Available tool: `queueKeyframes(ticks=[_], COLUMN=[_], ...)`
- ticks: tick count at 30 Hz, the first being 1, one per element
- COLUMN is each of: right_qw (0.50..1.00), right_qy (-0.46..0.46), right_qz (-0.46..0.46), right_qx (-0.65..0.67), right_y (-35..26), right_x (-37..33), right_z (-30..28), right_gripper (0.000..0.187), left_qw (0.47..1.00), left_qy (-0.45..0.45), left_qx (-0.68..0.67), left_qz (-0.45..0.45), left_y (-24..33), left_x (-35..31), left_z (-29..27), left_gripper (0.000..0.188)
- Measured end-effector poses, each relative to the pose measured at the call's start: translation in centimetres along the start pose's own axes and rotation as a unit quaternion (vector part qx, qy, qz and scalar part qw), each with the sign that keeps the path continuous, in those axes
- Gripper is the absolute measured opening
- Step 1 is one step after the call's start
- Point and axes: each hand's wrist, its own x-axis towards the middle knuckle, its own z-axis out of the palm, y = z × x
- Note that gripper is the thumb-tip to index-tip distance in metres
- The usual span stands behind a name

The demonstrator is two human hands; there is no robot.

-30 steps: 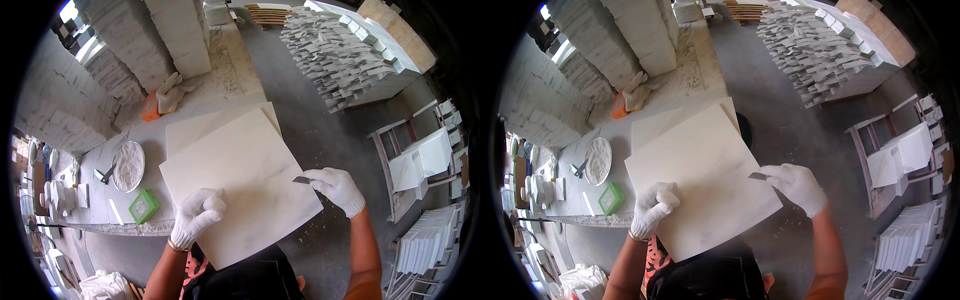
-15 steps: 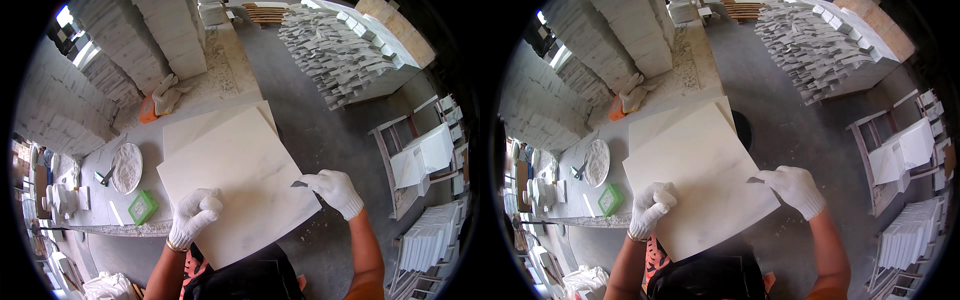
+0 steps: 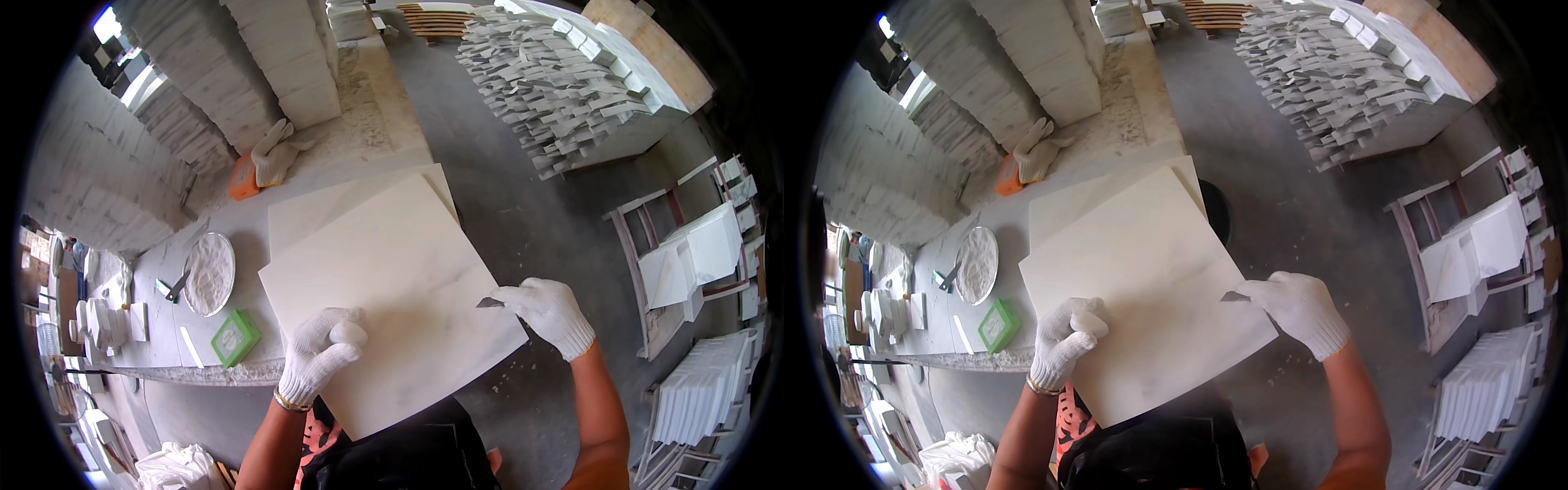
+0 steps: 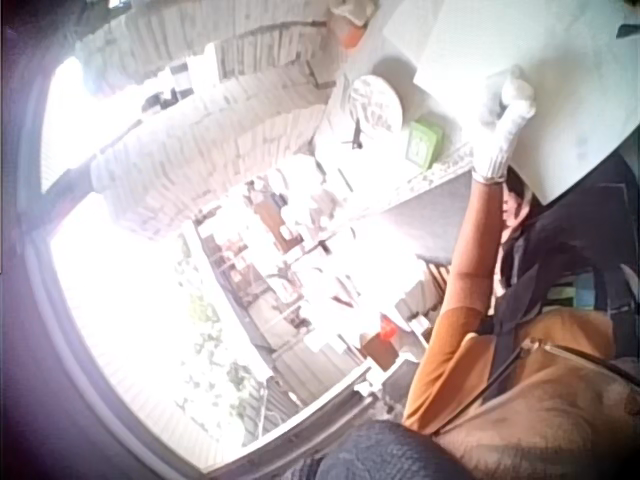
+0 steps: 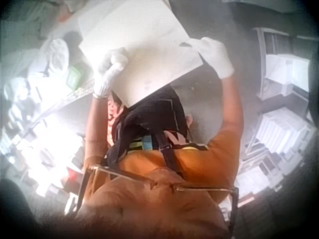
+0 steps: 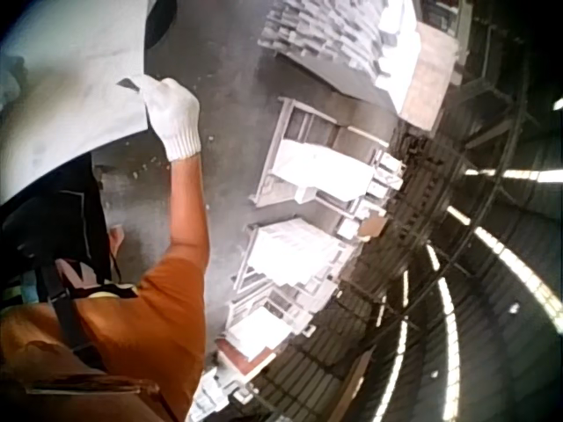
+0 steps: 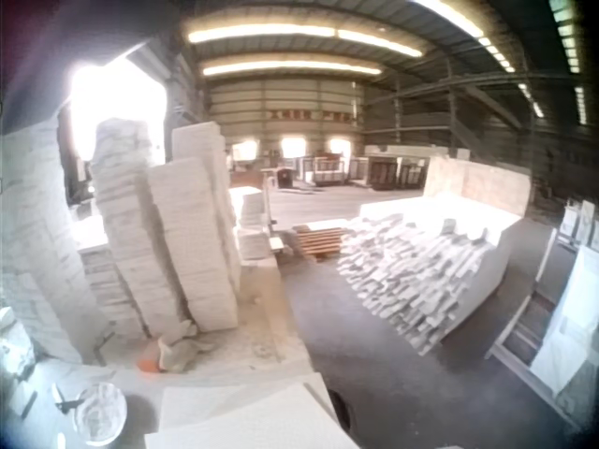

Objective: The person applies a white paste to the edges of white rectangular tiles using a small metal spatula, then smooths the edges with a green sanding block. The person handles tiles one at a time, repeatedly applying paste and sanding edges.

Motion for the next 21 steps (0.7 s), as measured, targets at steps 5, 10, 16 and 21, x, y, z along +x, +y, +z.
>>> queueKeyframes(ticks=[5,10,16,21], right_qw=[0.999,0.998,1.0,0.999], right_qy=[0.029,0.043,-0.011,0.034], right_qz=[-0.012,-0.035,0.005,-0.025], right_qx=[-0.01,-0.02,-0.011,0.008], right_y=[0.3,0.3,-0.5,0.0], right_x=[-1.2,0.2,-1.4,-0.2], right_z=[-0.3,0.6,-0.6,0.1], right_gripper=[0.031,0.033,0.028,0.031], left_qw=[0.999,1.0,1.0,0.999], left_qy=[0.012,0.005,0.016,0.009], left_qx=[-0.028,-0.025,-0.026,-0.036], left_qz=[-0.026,0.003,-0.008,-0.038], left_y=[0.6,0.6,0.4,1.1], left_x=[0.0,0.2,0.0,0.0], left_z=[0.5,0.6,0.5,0.7], left_gripper=[0.039,0.038,0.039,0.042])
